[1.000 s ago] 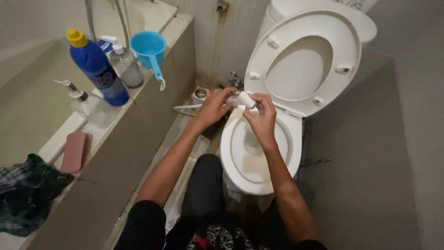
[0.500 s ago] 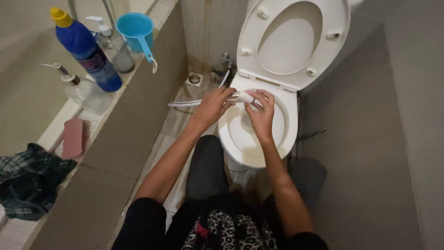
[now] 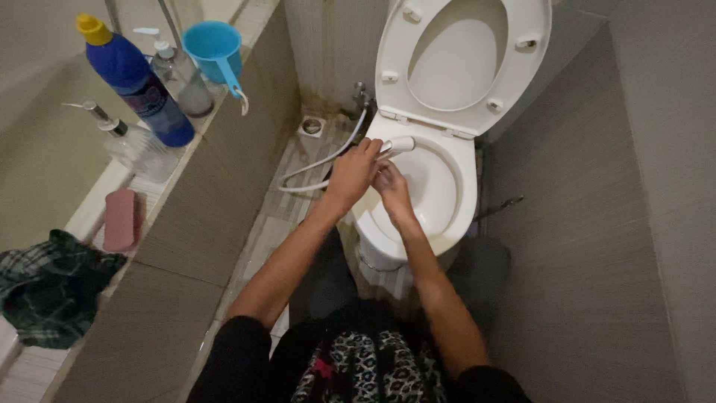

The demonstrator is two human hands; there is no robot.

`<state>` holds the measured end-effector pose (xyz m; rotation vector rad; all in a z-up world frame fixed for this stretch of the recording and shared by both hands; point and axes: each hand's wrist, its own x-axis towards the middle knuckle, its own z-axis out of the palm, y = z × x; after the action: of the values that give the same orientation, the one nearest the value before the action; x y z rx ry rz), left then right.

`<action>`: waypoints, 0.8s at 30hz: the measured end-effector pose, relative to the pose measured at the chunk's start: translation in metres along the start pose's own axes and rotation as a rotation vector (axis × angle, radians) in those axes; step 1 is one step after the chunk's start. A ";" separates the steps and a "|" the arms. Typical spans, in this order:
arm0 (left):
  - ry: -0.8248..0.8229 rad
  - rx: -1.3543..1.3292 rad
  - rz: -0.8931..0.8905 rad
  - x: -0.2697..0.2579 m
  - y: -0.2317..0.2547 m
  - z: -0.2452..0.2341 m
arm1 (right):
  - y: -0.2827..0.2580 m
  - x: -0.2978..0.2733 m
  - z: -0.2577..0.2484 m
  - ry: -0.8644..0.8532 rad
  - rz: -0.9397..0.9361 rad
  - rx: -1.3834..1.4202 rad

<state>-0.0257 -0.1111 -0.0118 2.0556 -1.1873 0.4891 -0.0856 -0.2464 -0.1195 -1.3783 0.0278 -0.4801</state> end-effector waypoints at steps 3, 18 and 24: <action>-0.023 0.093 -0.037 0.003 0.005 0.009 | 0.008 0.005 0.009 0.118 0.033 -0.064; -0.179 -0.251 -0.168 0.003 0.037 0.015 | -0.002 -0.018 -0.024 0.120 0.096 0.165; -0.328 -0.383 -0.106 -0.004 0.026 0.052 | 0.016 -0.040 -0.066 0.148 0.140 0.083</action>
<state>-0.0511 -0.1549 -0.0402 1.8904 -1.2369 -0.1282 -0.1367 -0.2929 -0.1583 -1.2484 0.2216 -0.4595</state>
